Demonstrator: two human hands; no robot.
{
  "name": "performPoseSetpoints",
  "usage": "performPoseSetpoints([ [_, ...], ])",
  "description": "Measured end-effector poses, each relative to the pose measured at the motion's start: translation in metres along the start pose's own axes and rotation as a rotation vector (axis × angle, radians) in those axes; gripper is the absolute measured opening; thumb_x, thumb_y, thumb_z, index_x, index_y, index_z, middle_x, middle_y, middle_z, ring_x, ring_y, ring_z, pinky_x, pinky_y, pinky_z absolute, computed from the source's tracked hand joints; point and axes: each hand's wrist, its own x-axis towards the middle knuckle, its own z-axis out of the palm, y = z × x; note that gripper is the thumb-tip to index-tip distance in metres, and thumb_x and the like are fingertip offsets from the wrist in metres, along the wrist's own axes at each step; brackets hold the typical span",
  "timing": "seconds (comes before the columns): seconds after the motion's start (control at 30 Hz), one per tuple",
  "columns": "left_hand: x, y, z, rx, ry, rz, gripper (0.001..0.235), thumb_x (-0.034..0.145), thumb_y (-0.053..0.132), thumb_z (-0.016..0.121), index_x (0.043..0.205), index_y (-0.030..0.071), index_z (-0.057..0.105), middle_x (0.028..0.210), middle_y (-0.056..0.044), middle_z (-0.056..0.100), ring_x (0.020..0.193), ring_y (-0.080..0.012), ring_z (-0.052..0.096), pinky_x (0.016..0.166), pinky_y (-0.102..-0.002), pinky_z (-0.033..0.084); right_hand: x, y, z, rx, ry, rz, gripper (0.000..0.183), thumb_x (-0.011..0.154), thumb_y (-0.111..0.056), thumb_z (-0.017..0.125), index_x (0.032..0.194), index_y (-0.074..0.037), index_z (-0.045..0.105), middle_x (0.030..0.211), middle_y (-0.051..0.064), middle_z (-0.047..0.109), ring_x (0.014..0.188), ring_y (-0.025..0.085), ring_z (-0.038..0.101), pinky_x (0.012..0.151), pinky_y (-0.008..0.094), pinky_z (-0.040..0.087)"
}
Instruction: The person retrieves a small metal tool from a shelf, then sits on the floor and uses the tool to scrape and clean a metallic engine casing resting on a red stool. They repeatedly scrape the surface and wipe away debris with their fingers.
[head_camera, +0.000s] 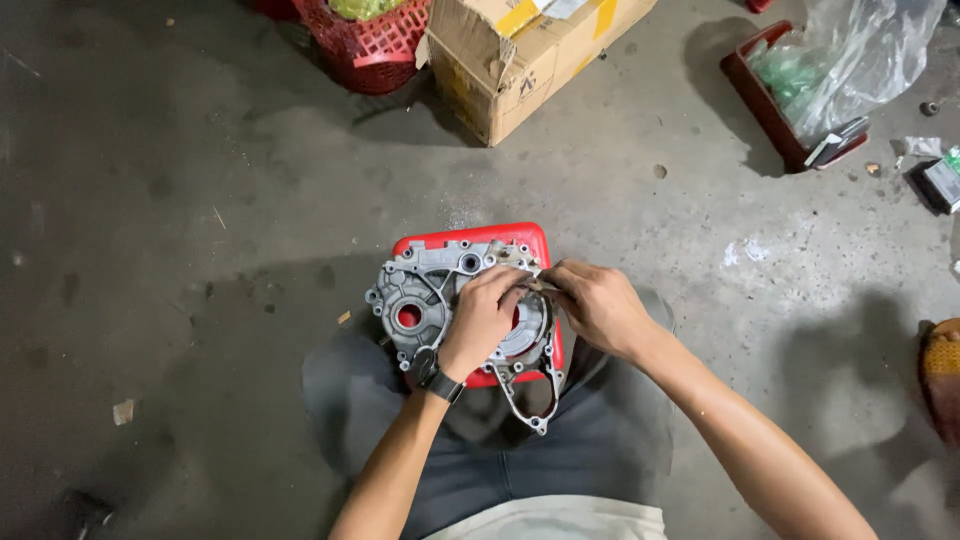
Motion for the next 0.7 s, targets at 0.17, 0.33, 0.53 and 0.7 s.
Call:
performPoseSetpoints([
  [0.17,0.0,-0.005,0.002,0.001,-0.041,0.006,0.018,0.086,-0.001,0.07,0.104,-0.003,0.071,0.104,-0.017,0.071,0.093,-0.0359,0.07,0.081,-0.041,0.055,0.008,-0.01,-0.004,-0.078,-0.045,-0.061,0.027,0.083,-0.01,0.07,0.109,-0.003,0.068,0.094,0.013,0.068,0.084,0.037,0.067,0.069,0.047,0.054],
  [0.33,0.007,0.011,-0.004,-0.109,-0.054,0.008,0.03,0.079,-0.003,0.073,0.109,-0.004,0.07,0.103,-0.017,0.071,0.093,-0.0347,0.071,0.077,-0.039,0.056,0.011,-0.014,-0.008,-0.137,-0.122,-0.064,0.025,0.085,-0.017,0.072,0.104,-0.003,0.067,0.088,0.013,0.067,0.083,0.037,0.067,0.068,0.049,0.052],
  [0.53,-0.002,-0.017,0.005,-0.015,-0.027,0.085,0.019,0.084,-0.004,0.071,0.103,-0.003,0.072,0.105,-0.016,0.073,0.099,-0.0346,0.071,0.086,-0.039,0.056,0.015,-0.019,-0.026,0.001,-0.083,-0.127,0.028,0.084,-0.012,0.069,0.111,-0.006,0.069,0.099,0.013,0.07,0.085,0.038,0.068,0.07,0.047,0.054],
  [0.7,0.002,0.001,0.0,-0.016,-0.051,0.06,0.024,0.082,-0.004,0.071,0.107,-0.003,0.072,0.105,-0.016,0.073,0.098,-0.0345,0.071,0.084,-0.039,0.056,0.015,-0.022,-0.029,-0.059,-0.12,-0.113,0.024,0.087,-0.017,0.072,0.107,-0.005,0.068,0.098,0.013,0.069,0.085,0.038,0.068,0.069,0.049,0.053],
])
